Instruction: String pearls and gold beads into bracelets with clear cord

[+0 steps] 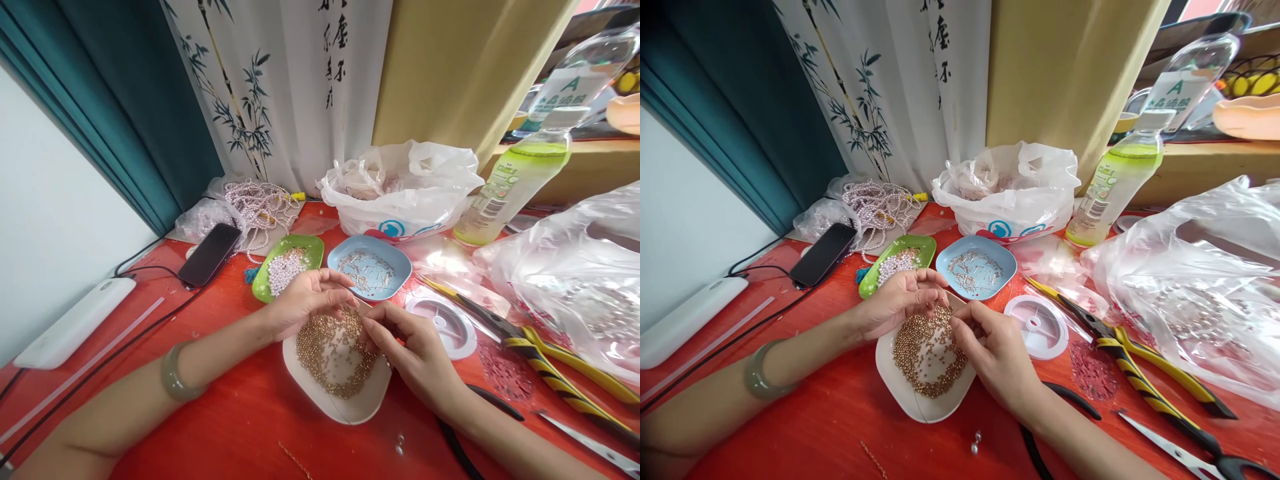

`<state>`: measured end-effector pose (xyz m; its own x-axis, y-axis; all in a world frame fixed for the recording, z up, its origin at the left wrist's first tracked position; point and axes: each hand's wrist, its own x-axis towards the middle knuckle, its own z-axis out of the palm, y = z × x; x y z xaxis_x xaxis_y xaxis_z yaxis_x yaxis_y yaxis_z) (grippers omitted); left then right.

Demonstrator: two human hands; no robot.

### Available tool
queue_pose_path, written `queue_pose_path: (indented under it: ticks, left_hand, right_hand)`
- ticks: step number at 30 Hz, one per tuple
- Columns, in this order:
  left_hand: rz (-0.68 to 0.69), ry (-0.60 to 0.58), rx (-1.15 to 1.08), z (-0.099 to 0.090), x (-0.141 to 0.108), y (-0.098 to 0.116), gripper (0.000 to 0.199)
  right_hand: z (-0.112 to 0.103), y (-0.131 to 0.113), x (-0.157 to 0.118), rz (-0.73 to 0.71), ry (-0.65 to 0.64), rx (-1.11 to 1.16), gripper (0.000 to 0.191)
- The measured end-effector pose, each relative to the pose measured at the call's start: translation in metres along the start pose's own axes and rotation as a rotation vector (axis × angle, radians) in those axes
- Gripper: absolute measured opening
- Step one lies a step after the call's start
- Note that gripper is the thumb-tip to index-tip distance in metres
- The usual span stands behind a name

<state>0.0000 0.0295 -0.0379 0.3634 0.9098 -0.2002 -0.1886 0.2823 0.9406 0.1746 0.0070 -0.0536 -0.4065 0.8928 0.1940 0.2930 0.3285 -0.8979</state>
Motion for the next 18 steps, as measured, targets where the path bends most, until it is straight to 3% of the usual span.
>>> queue_pose_path:
  ticks: [4, 7, 12, 18]
  left_hand:
    - [0.178, 0.06, 0.261, -0.014, 0.003, 0.02, 0.021]
    - [0.316, 0.224, 0.608, -0.038, 0.007, 0.04, 0.014]
    - [0.236, 0.259, 1.078, -0.081, 0.013, 0.053, 0.011]
    - [0.258, 0.3, 1.332, -0.098, 0.02, 0.041, 0.016]
  right_hand:
    - [0.0, 0.003, 0.0, -0.01, -0.001, 0.028, 0.02]
    - [0.001, 0.005, 0.001, -0.005, 0.014, 0.042, 0.019]
    - [0.002, 0.006, 0.001, -0.008, 0.031, 0.043, 0.019]
    - [0.001, 0.007, 0.001, -0.003, 0.028, 0.04, 0.02]
